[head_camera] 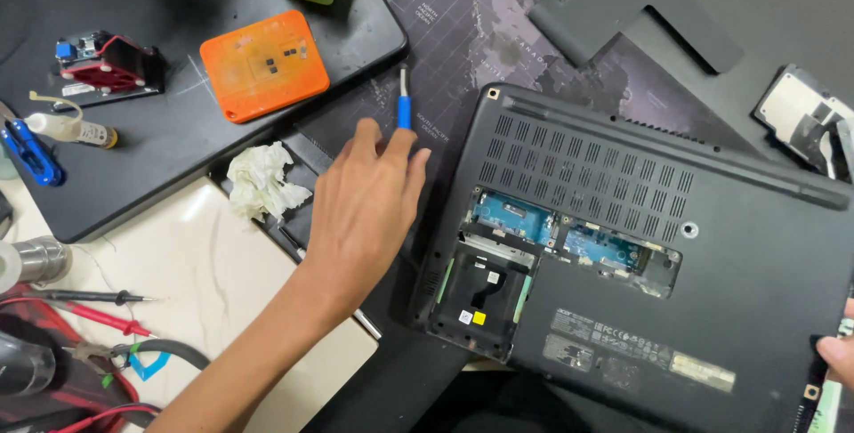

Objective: The person uses tweezers to place a small component onto the motherboard of a disassembled laptop. They then use a screwdriver to secure the component and other parts. Finally, they place the laptop's bottom casing over the internal components and fasten it with screws.

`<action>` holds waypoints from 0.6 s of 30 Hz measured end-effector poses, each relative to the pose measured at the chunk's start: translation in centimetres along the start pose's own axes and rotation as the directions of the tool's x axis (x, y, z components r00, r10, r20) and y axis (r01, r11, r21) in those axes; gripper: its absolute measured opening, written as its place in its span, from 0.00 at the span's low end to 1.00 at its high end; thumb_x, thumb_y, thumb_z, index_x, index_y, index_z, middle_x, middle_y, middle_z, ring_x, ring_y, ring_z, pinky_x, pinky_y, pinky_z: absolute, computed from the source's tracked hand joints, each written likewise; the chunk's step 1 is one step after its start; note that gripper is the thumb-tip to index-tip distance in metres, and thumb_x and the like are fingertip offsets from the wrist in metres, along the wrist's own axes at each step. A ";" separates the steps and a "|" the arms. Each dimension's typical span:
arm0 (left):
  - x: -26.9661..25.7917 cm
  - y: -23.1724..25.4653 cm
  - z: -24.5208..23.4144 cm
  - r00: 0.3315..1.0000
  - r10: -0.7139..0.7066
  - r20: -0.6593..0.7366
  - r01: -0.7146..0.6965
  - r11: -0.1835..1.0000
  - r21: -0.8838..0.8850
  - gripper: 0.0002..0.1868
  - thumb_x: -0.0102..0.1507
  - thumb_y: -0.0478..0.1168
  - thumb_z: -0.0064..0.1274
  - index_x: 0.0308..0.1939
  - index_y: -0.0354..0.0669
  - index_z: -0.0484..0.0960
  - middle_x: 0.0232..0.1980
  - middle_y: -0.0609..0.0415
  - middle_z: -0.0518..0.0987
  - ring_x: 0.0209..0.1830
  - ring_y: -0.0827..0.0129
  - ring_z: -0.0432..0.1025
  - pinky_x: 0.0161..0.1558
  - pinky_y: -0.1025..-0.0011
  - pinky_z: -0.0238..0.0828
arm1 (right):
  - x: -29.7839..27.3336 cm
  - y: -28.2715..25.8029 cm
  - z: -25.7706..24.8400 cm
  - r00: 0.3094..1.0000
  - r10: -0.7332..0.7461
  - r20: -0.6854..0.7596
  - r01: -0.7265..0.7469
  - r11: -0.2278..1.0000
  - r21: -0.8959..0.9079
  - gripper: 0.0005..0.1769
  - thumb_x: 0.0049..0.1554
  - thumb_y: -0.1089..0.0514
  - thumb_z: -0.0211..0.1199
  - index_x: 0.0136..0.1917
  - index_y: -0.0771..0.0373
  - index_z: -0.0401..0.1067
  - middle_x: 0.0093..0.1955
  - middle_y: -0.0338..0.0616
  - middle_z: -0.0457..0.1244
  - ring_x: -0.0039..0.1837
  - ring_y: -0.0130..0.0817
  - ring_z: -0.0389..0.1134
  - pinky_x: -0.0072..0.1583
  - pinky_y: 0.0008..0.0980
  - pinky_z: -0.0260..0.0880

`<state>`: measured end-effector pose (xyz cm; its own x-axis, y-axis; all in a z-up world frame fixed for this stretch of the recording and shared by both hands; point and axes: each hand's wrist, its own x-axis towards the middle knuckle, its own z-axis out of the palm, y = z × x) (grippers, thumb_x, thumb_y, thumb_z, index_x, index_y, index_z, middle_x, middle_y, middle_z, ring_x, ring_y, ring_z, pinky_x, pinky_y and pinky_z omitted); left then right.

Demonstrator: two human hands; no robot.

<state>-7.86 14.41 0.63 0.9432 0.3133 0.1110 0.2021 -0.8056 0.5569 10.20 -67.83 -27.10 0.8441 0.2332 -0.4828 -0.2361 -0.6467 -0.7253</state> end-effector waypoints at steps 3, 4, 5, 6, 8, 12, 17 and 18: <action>-0.6 0.8 -0.2 0.998 0.053 -0.030 -0.051 0.997 0.050 0.13 0.67 0.41 0.53 0.48 0.32 0.79 0.41 0.33 0.77 0.36 0.39 0.75 0.36 0.50 0.71 | -3.3 -3.2 5.3 0.994 -0.054 -0.096 0.056 0.998 0.020 0.30 0.60 0.61 0.54 0.72 0.75 0.58 0.42 0.58 0.67 0.42 0.51 0.75 0.45 0.51 0.78; -0.8 1.1 -0.2 0.998 0.063 0.001 -0.063 0.998 0.023 0.13 0.66 0.41 0.53 0.48 0.32 0.78 0.42 0.33 0.77 0.37 0.38 0.75 0.36 0.49 0.72 | -4.5 -4.9 6.7 0.973 -0.104 -0.208 0.111 0.993 0.024 0.31 0.63 0.61 0.55 0.76 0.74 0.54 0.41 0.55 0.66 0.45 0.46 0.73 0.49 0.46 0.76; -0.9 1.5 -0.4 0.998 0.063 0.001 -0.063 0.998 0.024 0.13 0.66 0.41 0.53 0.48 0.32 0.78 0.42 0.33 0.77 0.37 0.38 0.75 0.36 0.49 0.72 | -4.7 -9.8 8.8 0.973 -0.104 -0.208 0.111 0.993 0.025 0.31 0.63 0.61 0.55 0.76 0.74 0.54 0.41 0.55 0.66 0.45 0.46 0.73 0.49 0.46 0.76; -0.9 1.9 -0.4 0.989 0.010 0.147 -0.005 0.999 -0.038 0.16 0.66 0.43 0.54 0.49 0.31 0.76 0.42 0.34 0.79 0.37 0.38 0.75 0.37 0.49 0.72 | -6.1 -14.9 11.2 0.948 -0.122 -0.293 0.081 0.986 -0.148 0.28 0.65 0.62 0.58 0.75 0.74 0.57 0.39 0.55 0.64 0.42 0.45 0.70 0.50 0.44 0.74; -0.9 2.5 -0.5 0.955 -0.027 0.296 0.056 0.994 -0.092 0.19 0.66 0.45 0.54 0.50 0.30 0.75 0.42 0.35 0.80 0.38 0.39 0.76 0.39 0.49 0.73 | -8.9 -18.7 13.3 0.914 -0.151 -0.375 0.030 0.950 -0.309 0.25 0.68 0.63 0.61 0.75 0.74 0.61 0.36 0.56 0.63 0.39 0.45 0.67 0.51 0.42 0.72; -1.1 2.3 0.3 0.908 -0.048 0.416 0.101 0.989 -0.106 0.30 0.65 0.47 0.54 0.62 0.24 0.68 0.44 0.32 0.80 0.42 0.40 0.76 0.44 0.52 0.73 | -9.4 -18.9 14.1 0.925 -0.186 -0.333 0.191 0.981 -0.019 0.27 0.70 0.62 0.62 0.77 0.75 0.58 0.37 0.44 0.61 0.42 0.32 0.66 0.55 0.33 0.69; -1.3 1.3 1.1 0.963 0.072 0.260 -0.009 0.971 -0.237 0.31 0.65 0.41 0.52 0.65 0.19 0.65 0.50 0.30 0.79 0.46 0.38 0.75 0.48 0.52 0.71 | -9.8 -21.6 15.1 0.942 -0.160 -0.295 0.215 0.962 0.167 0.29 0.66 0.61 0.63 0.76 0.72 0.59 0.38 0.42 0.64 0.44 0.28 0.67 0.49 0.27 0.67; -1.3 1.1 1.2 0.961 0.077 0.266 -0.009 0.969 -0.248 0.30 0.66 0.41 0.52 0.65 0.20 0.66 0.50 0.30 0.79 0.47 0.37 0.75 0.49 0.52 0.71 | -9.5 -20.5 14.7 0.943 -0.165 -0.291 0.196 0.977 0.083 0.28 0.68 0.61 0.62 0.77 0.73 0.59 0.37 0.44 0.63 0.42 0.30 0.66 0.49 0.29 0.68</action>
<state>-8.55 12.52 0.16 0.9920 0.1049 -0.0698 0.1219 -0.6585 0.7426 -0.05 -46.14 -14.88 0.9744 0.1153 -0.1929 -0.1048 -0.5261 -0.8439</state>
